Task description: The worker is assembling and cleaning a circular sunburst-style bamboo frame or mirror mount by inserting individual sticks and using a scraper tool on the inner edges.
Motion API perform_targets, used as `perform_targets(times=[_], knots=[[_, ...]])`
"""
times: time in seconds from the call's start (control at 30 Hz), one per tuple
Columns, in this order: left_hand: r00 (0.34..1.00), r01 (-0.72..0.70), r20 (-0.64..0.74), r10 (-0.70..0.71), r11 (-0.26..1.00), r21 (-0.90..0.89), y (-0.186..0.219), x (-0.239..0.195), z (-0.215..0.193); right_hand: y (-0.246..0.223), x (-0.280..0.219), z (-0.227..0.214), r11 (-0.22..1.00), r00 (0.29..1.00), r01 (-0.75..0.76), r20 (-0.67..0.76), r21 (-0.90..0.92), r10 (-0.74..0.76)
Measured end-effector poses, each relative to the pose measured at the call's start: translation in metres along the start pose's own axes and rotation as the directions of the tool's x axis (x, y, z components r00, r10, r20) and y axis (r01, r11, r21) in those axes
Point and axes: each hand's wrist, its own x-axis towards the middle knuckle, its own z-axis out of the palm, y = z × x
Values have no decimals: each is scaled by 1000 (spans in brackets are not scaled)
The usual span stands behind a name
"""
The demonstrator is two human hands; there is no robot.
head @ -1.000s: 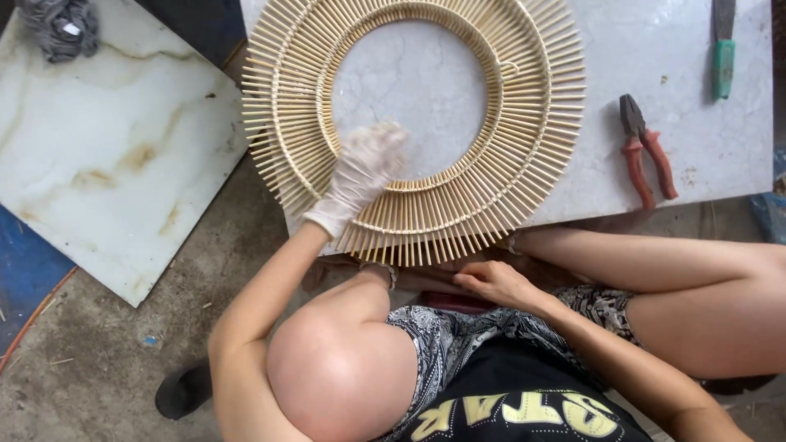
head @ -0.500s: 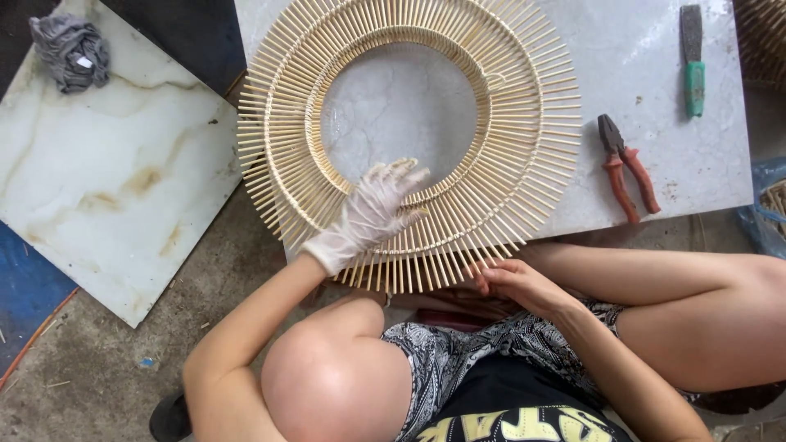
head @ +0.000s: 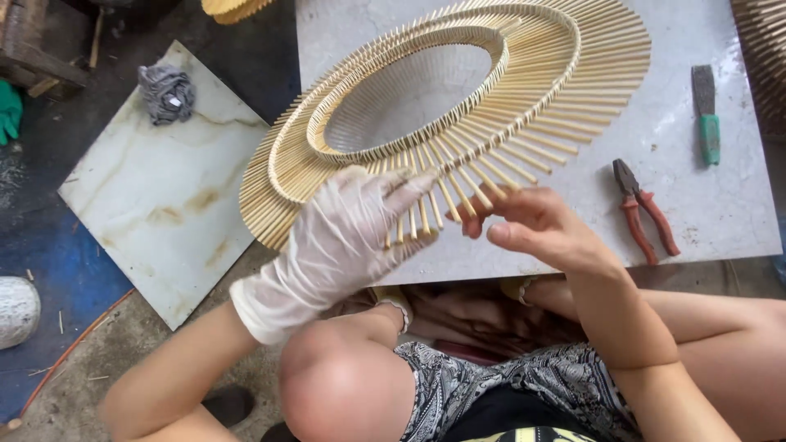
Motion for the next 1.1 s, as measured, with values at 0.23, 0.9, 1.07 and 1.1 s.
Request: perform_targets(times=[0.23,0.9,1.07,1.1], knots=[[950,298,-2,-313,907,-297,-28,55,-76,46,20,-76,984,950,-44,-311,-172,-12],[645,29,56,-762,-49,-998,-190,-101,118,138,-29,-202,974,563,-71,-797,215,217],[589,35,206,-781,-230,-973,-216,-141,181,158,-32,-210,968,589,-69,-773,241,234],[569,26,213,-794,-242,-970,-216,-144,186,162,-32,-212,970,603,-60,-766,237,225]])
